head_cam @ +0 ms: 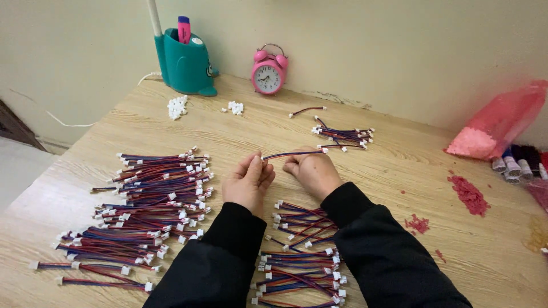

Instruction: Attaching small plastic connectors to the ends of multi-colored wires to create wire harnesses.

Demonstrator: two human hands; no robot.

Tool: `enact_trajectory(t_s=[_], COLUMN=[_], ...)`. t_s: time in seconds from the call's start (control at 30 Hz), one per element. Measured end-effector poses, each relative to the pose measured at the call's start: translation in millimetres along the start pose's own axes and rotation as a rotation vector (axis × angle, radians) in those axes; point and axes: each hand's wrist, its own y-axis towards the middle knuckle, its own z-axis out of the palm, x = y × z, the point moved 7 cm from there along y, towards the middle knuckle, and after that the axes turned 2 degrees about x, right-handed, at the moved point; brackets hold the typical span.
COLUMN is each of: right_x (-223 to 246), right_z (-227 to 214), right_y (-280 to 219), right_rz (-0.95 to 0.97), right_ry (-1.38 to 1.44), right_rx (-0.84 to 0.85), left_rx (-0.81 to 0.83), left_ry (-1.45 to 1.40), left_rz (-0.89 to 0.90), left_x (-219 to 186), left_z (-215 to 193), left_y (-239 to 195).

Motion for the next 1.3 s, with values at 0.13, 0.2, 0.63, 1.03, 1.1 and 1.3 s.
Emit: enact_trajectory(t_s=[0.13,0.2,0.63,1.03,1.1,1.3], right_x=[5.3,1.6,13.9,29.4,34.0,39.5], right_z=[2.1,7.4,-70.4,-66.3,-74.7,-83.9], right_y=[-1.0,-1.5,-92.3,-99.0,-97.4,-102.3], right_rz=[-0.055,-0.083,0.303,0.212,0.154,0.142], right_ry=[-0.144,-0.221,0.818,1.088,1.011,0.905], right_rx=[-0.037,-0.052,-0.141,-0.164,-0.213,-0.265], left_rx=[0.0,-0.01,-0.034,0.103,0.172,0.234], left_ry=[0.008,0.007,-0.028,0.229,0.266,0.318], left_rz=[0.019,0.017,-0.006,0.024,0.045,0.066], left_x=[-1.0,-0.3,4.9,-4.1,-6.8,-3.6], left_z=[0.6,-0.9,-3.5,34.0,39.9,41.0], left_y=[-2.0,-0.7,3.1,-38.6,-42.7,-44.0])
